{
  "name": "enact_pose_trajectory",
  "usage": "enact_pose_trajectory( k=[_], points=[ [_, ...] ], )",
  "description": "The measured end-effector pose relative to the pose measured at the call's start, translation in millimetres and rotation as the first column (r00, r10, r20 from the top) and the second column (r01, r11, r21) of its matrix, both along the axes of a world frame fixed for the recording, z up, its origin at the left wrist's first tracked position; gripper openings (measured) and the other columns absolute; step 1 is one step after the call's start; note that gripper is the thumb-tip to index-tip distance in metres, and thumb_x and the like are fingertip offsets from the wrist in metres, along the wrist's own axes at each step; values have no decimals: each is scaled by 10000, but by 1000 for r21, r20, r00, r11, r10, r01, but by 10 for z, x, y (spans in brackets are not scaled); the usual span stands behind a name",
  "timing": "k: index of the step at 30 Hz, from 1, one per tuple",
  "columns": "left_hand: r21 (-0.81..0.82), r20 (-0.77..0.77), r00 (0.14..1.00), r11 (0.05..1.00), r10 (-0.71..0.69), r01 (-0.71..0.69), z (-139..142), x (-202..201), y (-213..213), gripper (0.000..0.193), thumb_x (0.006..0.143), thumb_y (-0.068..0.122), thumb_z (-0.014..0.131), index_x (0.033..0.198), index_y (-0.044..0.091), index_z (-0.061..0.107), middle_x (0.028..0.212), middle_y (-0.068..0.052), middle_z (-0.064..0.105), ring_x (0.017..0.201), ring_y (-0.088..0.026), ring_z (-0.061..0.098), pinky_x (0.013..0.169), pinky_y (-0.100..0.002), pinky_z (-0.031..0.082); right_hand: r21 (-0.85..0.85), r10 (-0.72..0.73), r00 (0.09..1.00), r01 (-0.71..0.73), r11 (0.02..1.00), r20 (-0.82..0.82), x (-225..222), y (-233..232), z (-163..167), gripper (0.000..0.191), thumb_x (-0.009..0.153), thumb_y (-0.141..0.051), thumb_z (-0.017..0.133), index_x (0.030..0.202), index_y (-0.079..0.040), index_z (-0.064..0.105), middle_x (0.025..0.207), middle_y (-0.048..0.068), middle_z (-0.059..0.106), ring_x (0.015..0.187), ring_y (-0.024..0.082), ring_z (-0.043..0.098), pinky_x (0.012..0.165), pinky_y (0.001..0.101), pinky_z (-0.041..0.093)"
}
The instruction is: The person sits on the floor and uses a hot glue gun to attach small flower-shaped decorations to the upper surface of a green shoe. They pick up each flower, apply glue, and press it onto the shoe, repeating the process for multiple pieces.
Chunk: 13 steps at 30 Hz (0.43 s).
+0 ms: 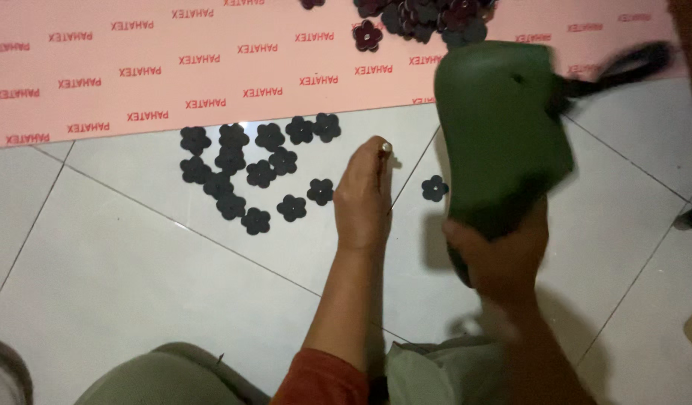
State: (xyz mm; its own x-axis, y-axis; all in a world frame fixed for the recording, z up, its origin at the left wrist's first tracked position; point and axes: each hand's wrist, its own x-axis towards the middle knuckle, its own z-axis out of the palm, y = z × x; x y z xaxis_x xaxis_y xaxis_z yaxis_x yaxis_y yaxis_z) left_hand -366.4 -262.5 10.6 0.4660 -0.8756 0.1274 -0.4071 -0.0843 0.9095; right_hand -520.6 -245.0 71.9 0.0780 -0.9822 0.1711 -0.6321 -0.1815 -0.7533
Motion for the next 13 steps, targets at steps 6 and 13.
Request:
enact_pose_trajectory(
  k=[6, 13],
  points=[
    [-30, 113, 992, 998, -49, 53, -29, -38, -13, 207, 985, 26, 628, 1176, 83, 575, 1075, -78, 685, 946, -279, 694, 773, -378, 583, 16, 161, 977, -161, 987, -141, 40, 16, 92, 702, 730, -160, 787, 1376, -65, 528, 1149, 182, 676, 1041, 320, 682, 934, 411, 537],
    [57, 69, 995, 996, -68, 64, -19, -33, -31, 164, 1001, 80, 652, 1144, 99, 573, 1048, -68, 692, 933, -287, 699, 768, -389, 578, 190, 26, 970, -74, 979, 244, 147, 24, 261, 761, 761, -175, 774, 1448, -64, 467, 1312, 210, 639, 1197, 312, 655, 1046, 443, 511]
  ],
)
